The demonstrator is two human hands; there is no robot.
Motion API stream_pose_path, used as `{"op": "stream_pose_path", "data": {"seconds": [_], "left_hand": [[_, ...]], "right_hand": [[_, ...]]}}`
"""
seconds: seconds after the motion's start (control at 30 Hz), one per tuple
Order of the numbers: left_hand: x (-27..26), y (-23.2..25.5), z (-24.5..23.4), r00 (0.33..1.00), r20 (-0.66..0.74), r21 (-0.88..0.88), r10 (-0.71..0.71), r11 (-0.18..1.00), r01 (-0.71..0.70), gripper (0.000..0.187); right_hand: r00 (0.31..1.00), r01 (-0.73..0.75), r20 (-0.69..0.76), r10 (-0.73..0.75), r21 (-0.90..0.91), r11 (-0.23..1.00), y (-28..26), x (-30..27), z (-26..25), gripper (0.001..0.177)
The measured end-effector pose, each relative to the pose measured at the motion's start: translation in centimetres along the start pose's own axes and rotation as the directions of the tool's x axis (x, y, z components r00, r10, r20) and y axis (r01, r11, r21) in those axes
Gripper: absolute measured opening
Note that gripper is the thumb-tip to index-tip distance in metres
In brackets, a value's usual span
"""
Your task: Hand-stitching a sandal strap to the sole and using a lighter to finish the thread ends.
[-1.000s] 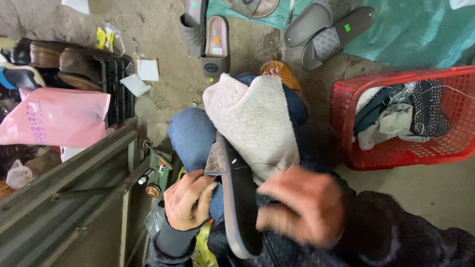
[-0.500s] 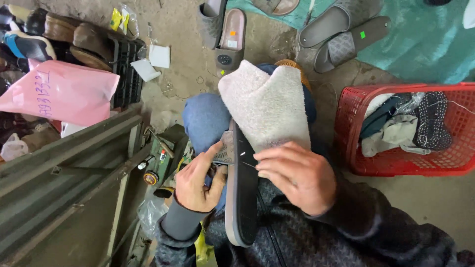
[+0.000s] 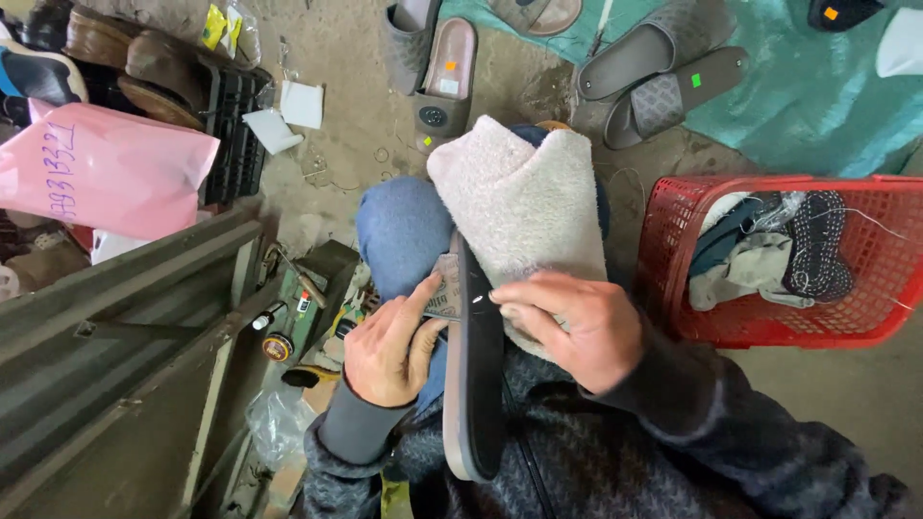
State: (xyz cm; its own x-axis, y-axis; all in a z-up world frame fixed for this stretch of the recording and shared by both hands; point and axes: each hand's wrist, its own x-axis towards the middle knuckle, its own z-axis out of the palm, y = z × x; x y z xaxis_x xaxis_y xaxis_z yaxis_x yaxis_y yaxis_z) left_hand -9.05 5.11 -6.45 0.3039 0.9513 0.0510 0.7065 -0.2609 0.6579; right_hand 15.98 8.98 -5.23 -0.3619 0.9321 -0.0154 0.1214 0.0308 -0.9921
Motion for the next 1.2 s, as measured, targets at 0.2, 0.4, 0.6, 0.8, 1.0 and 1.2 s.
{"op": "stream_pose_path", "data": {"seconds": [0.2, 0.4, 0.6, 0.8, 1.0, 1.2], "left_hand": [[0.1, 0.6, 0.2, 1.0, -0.028, 0.14, 0.005, 0.99, -0.001, 0.041], [0.5, -0.2, 0.4, 0.998, -0.059, 0.154, 0.0, 0.988, 0.009, 0.042], [-1.9, -2.9, 1.7, 0.994, -0.102, 0.103, -0.035, 0.994, 0.045, 0.059], [-2.8, -2.8, -0.1, 0.928, -0.184, 0.263, -0.323, 0.894, 0.363, 0.077], [-9.7, -6.4, -2.7, 0.788, -0.111, 0.316, -0.605, 0.73, 0.606, 0.065], [-9.6, -5.7, -1.3, 0.857, -0.191, 0.322, -0.479, 0.794, 0.515, 0.066]], "right_hand": [[1.0, -0.006, 0.006, 0.009, -0.325, 0.946, 0.7, 0.2, 1.3, 0.024], [0.999, -0.011, -0.046, -0.008, -0.395, 0.918, 0.9, 0.3, 0.1, 0.029], [0.997, -0.057, -0.061, 0.045, -0.227, 0.972, 1.2, 0.3, 0.1, 0.018], [0.994, -0.02, -0.108, -0.006, -0.242, 0.97, 0.7, 1.1, 0.4, 0.016], [0.984, 0.176, 0.068, -0.166, -0.539, 0.824, 1.8, 0.2, 0.9, 0.019], [0.969, 0.247, 0.151, -0.197, -0.647, 0.721, 0.6, -0.8, 1.6, 0.022]]}}
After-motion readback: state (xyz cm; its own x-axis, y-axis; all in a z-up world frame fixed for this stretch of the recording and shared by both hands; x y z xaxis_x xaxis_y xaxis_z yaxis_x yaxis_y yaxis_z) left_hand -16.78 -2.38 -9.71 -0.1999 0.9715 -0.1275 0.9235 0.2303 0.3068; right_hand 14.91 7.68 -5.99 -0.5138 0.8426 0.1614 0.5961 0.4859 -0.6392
